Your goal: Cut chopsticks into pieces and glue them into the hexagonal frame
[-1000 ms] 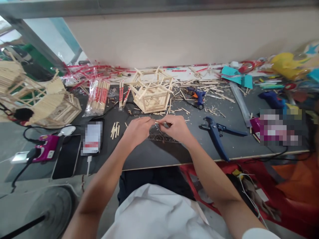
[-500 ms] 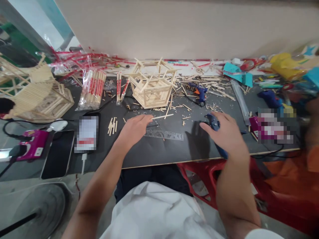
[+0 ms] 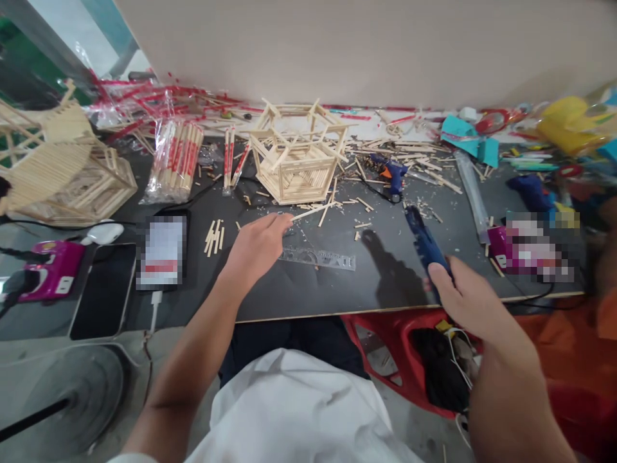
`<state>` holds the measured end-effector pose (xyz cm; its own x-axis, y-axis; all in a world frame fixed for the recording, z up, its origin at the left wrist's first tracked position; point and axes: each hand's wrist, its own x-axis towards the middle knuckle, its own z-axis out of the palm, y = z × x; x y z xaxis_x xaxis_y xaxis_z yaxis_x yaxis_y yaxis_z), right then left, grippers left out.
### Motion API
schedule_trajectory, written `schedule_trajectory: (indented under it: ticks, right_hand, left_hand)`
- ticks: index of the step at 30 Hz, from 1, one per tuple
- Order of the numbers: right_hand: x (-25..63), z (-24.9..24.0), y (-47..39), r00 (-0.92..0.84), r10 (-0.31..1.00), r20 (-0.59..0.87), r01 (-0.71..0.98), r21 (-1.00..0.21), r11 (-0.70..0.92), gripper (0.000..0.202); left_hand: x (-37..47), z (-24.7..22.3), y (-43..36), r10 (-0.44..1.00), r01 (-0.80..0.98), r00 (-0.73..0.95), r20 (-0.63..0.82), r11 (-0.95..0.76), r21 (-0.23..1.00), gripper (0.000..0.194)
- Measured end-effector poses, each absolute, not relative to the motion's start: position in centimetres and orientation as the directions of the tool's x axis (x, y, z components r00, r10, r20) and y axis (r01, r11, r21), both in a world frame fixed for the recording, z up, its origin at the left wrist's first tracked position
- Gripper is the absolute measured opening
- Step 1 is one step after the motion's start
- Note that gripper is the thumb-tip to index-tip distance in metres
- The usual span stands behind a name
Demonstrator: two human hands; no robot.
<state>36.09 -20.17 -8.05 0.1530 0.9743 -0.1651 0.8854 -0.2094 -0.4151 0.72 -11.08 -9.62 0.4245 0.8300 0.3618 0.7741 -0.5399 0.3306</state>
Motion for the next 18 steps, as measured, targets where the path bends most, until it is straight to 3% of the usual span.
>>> schedule_trajectory:
  ticks: [2, 4, 9, 18]
  right_hand:
    - [33.0, -7.5, -20.6, 0.085, 0.959, -0.27, 0.728, -0.641, -0.245, 0.038]
    - [29.6, -7.2, -20.6, -0.073, 0.956, -0.284, 0.652, -0.739, -0.17, 0.038]
    - [23.7, -7.4, -19.1, -0.225, 0.961, -0.16, 0.601, -0.799, 0.007, 0.036]
    - [21.5, -7.7, -17.5, -0.234, 0.961, -0.15, 0.541, -0.841, 0.001, 0.041]
  left_hand:
    - [1.3, -9.4, -11.2, 0.839, 0.783, 0.406, 0.364, -0.524, 0.335, 0.033]
    - [1.7, -9.3, -11.4, 0.846, 0.792, 0.38, 0.374, -0.507, 0.341, 0.033]
    - [1.4, -9.4, -11.5, 0.863, 0.821, 0.326, 0.385, -0.461, 0.337, 0.035]
    - [1.3, -9.3, -11.6, 0.874, 0.853, 0.326, 0.359, -0.436, 0.287, 0.032]
